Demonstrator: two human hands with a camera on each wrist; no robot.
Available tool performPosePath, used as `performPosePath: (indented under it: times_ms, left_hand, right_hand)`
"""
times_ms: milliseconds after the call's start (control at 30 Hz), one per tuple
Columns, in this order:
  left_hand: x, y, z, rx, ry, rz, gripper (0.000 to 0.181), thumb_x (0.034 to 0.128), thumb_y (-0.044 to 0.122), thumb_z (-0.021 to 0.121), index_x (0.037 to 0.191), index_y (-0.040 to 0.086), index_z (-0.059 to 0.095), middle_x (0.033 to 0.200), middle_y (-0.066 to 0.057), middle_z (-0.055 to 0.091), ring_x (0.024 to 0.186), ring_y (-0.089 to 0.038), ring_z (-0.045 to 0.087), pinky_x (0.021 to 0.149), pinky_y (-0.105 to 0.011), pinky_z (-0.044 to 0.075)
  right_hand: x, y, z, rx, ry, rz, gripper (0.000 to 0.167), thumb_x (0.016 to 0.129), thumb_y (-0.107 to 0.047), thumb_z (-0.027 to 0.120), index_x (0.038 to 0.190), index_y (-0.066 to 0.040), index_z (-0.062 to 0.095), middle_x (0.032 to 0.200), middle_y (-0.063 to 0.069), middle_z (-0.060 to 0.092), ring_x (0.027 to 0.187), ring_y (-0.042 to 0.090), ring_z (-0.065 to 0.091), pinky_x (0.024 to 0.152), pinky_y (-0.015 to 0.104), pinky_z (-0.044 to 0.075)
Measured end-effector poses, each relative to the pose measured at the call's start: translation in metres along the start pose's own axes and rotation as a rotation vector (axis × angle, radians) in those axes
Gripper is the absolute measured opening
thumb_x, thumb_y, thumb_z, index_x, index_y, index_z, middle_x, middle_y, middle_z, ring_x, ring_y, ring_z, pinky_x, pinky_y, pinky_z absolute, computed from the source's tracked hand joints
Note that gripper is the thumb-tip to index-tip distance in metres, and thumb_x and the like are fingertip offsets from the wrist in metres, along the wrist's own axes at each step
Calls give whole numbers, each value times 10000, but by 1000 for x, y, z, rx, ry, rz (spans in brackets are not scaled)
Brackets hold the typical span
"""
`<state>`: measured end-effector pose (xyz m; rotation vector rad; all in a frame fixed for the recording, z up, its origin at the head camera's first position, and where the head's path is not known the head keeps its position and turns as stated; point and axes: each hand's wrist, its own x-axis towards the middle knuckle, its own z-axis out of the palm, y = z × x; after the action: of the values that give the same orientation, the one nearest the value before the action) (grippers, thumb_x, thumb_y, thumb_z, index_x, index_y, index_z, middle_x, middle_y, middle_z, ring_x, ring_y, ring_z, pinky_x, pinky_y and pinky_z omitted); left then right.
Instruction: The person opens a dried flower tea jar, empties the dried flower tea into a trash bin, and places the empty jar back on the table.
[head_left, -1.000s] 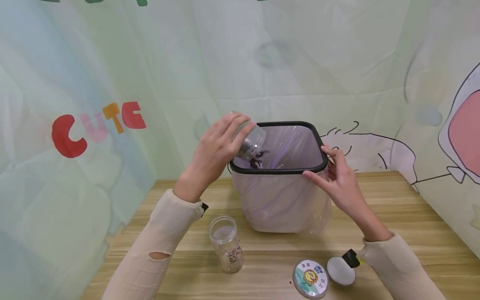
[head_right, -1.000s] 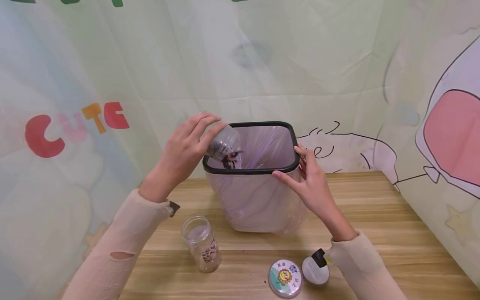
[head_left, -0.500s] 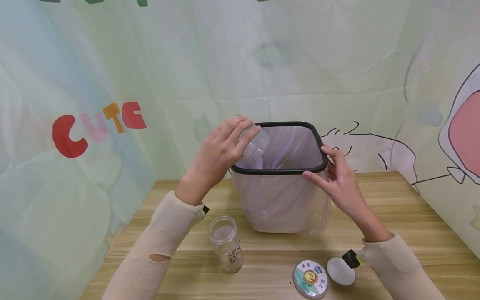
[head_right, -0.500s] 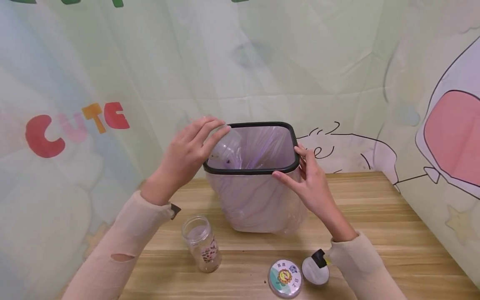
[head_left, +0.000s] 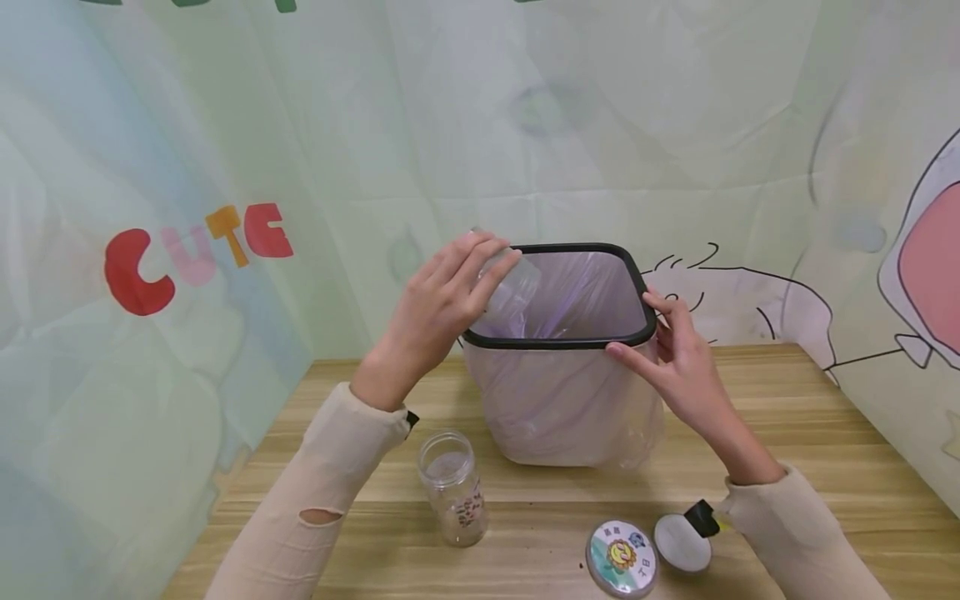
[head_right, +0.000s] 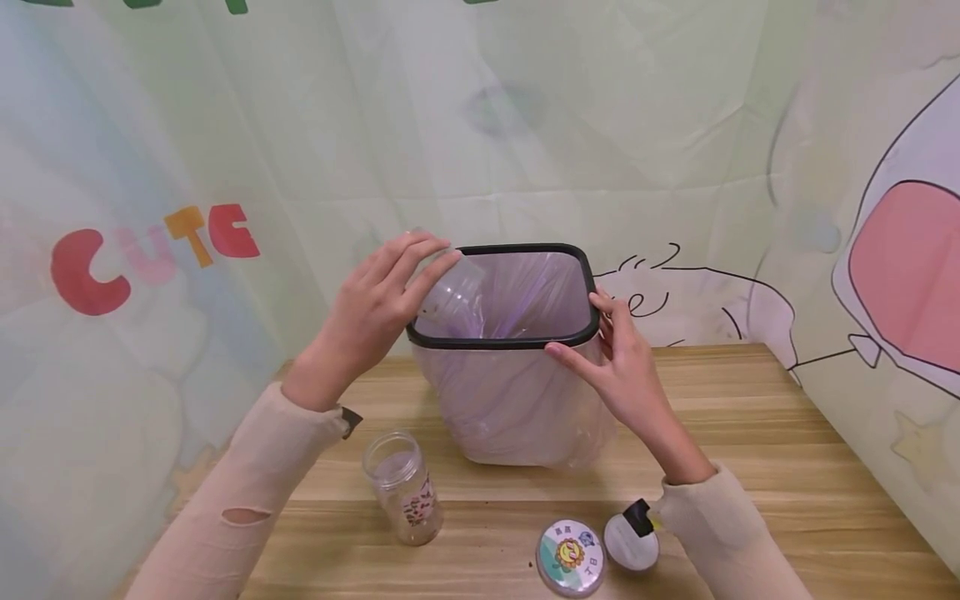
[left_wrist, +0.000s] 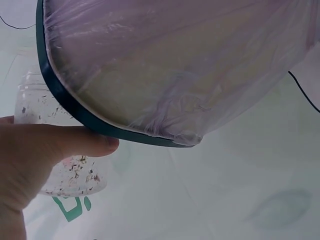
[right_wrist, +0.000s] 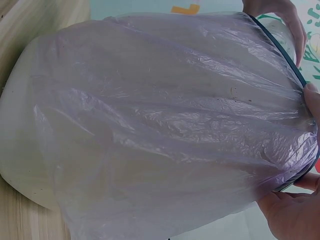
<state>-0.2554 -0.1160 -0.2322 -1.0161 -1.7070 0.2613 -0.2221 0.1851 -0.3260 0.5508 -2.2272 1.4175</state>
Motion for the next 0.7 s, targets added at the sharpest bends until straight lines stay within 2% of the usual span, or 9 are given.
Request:
performPosePath:
  times_ms: [200, 433, 533, 700]
  left_hand:
    - [-1, 1, 0, -5, 10, -14, 438, 939, -196, 474, 1305, 12, 595, 1273, -165, 580, 1203, -333, 519, 1053, -371, 428]
    - [-3, 0, 0, 1, -23, -43, 469, 924, -210, 471, 1320, 11, 588, 1288, -177, 562, 1217, -342, 503, 1018, -387, 450]
    - [-4, 0, 0, 2, -24, -55, 466, 923, -205, 476, 1324, 7, 585, 1291, -182, 560, 1222, -347, 500, 1028, -390, 442]
    - [-5, -1, 0, -57, -4, -102, 445, 935, -202, 433, 1313, -20, 582, 1284, -207, 564, 1218, -366, 501, 1058, -399, 419]
  right_hand:
    - [0, 0, 0, -3, 4, 2, 696, 891, -197, 774, 1431, -51, 360, 1614, 60, 275, 1383, 323, 412, 1093, 339, 363]
    - [1, 0, 0, -18, -1, 17, 714, 894, -224, 772, 1442, -51, 348, 1623, 26, 251, 1390, 327, 400, 1096, 458, 335]
    - [1, 0, 0, -21, -2, 20, 724, 896, -233, 770, 1449, -53, 338, 1625, 10, 242, 1397, 323, 391, 1097, 470, 326]
    - [1, -1, 0, -16, -5, 17, 752, 896, -229, 770, 1468, -45, 318, 1625, 24, 243, 1408, 317, 377, 1094, 470, 326]
